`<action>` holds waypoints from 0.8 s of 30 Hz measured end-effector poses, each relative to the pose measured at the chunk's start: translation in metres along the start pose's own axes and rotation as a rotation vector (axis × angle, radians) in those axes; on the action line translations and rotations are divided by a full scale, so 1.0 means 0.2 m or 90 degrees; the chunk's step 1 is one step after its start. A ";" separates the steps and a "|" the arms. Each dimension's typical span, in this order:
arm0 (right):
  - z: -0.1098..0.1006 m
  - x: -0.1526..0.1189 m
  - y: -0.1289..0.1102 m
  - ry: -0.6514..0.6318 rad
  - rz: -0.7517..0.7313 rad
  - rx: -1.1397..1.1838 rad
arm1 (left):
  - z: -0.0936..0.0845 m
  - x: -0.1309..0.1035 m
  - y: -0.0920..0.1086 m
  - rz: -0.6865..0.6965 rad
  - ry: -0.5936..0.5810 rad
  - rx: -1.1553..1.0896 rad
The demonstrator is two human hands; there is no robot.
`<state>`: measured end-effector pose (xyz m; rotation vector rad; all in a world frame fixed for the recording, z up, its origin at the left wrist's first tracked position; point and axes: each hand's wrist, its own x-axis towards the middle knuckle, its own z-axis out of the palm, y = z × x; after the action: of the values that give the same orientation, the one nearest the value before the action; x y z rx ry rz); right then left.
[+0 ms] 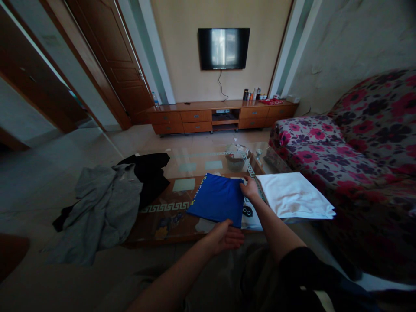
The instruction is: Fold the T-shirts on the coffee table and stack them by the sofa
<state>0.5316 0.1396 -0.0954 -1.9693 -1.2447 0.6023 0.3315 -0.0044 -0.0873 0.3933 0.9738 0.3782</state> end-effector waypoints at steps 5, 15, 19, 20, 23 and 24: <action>0.02 -0.05 -0.02 -0.100 -0.133 -0.234 | 0.04 -0.07 0.06 0.287 0.105 0.528; -0.05 -0.07 -0.11 -0.162 -0.066 -0.378 | -0.07 -0.05 -0.03 0.550 0.354 1.136; -0.10 -0.09 -0.14 -0.208 -0.020 -0.413 | -0.10 -0.04 -0.01 0.539 0.351 1.196; -0.12 -0.09 -0.14 -0.225 -0.004 -0.425 | -0.11 -0.05 0.00 0.533 0.345 1.202; -0.17 -0.10 -0.16 -0.289 0.043 -0.459 | -0.17 -0.08 0.08 0.508 0.305 1.225; -0.19 -0.11 -0.16 -0.315 0.056 -0.468 | -0.19 -0.10 0.10 0.497 0.292 1.235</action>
<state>0.5308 0.1160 -0.0464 -2.5763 -1.8858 0.7814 0.2865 0.0100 -0.0827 2.5740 1.3599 0.0737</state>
